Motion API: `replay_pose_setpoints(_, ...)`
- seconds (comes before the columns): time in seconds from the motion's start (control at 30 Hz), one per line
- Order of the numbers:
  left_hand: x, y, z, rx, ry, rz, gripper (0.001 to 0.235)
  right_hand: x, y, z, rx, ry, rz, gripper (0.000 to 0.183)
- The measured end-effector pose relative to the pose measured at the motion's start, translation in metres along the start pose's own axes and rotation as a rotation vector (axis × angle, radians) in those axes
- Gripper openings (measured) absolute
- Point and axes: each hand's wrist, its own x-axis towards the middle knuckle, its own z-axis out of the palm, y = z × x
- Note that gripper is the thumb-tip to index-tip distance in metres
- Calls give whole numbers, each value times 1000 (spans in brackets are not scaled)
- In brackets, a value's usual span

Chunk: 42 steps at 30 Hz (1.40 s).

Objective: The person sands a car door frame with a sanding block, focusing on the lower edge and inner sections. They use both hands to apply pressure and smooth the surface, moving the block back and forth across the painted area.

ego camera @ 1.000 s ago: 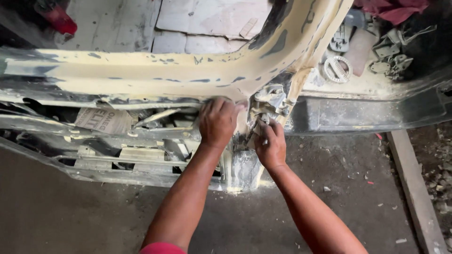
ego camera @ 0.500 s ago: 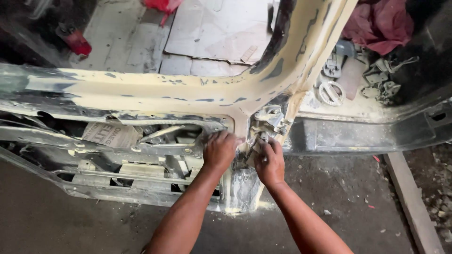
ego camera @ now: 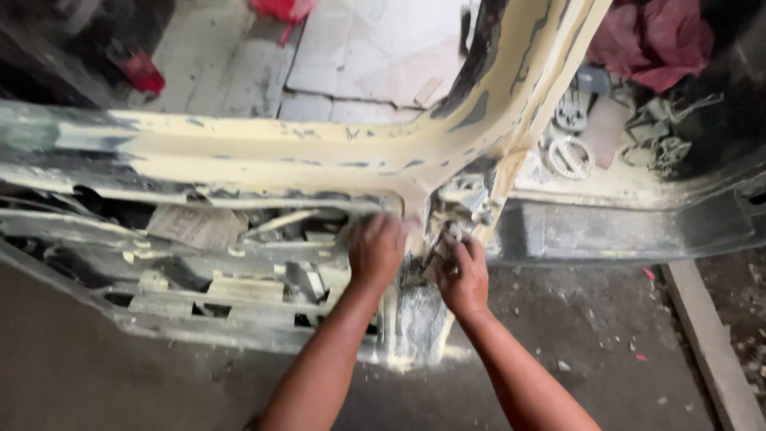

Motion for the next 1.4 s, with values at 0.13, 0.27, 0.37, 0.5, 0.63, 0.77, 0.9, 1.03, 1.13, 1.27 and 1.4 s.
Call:
replay_pose_setpoints(0.13, -8, -7, 9, -35, -9, 82, 17, -2, 0, -4, -66, 15, -77, 56)
replay_pose_setpoints(0.27, 11, -1, 3, -16, 38, 39, 23, 1, -4, -3, 19, -16, 3, 54)
replay_pose_setpoints(0.37, -10, -16, 23, 15, -31, 41, 25, 2, -2, -2, 3, -12, 11, 53)
replay_pose_setpoints(0.5, 29, 1, 1, -58, 6, -14, 23, 1, -6, -3, 74, -91, 201, 47)
replay_pose_setpoints(0.63, -1, -13, 18, 57, -12, 52, 18, 7, -11, -6, -33, -25, 45, 54)
replay_pose_setpoints(0.77, 12, -4, -1, 17, -26, 76, 17, 3, -5, -1, -26, -1, -2, 52)
replay_pose_setpoints(0.9, 16, 4, -4, 7, 91, 95, 9, -1, 9, 8, -68, 46, -41, 45)
replay_pose_setpoints(1.03, -9, -17, 21, 27, -5, 95, 21, 4, -7, 3, 26, -40, 109, 50)
replay_pose_setpoints(1.13, 23, 4, -4, 49, -4, 73, 19, 1, 0, 7, -49, -8, 41, 47)
replay_pose_setpoints(1.27, -7, -21, 29, 30, 91, 121, 9, 8, 0, 9, -45, 8, 65, 48)
replay_pose_setpoints(1.4, 31, 10, -16, -13, 48, 114, 11, 4, -5, 5, -64, 40, -41, 57)
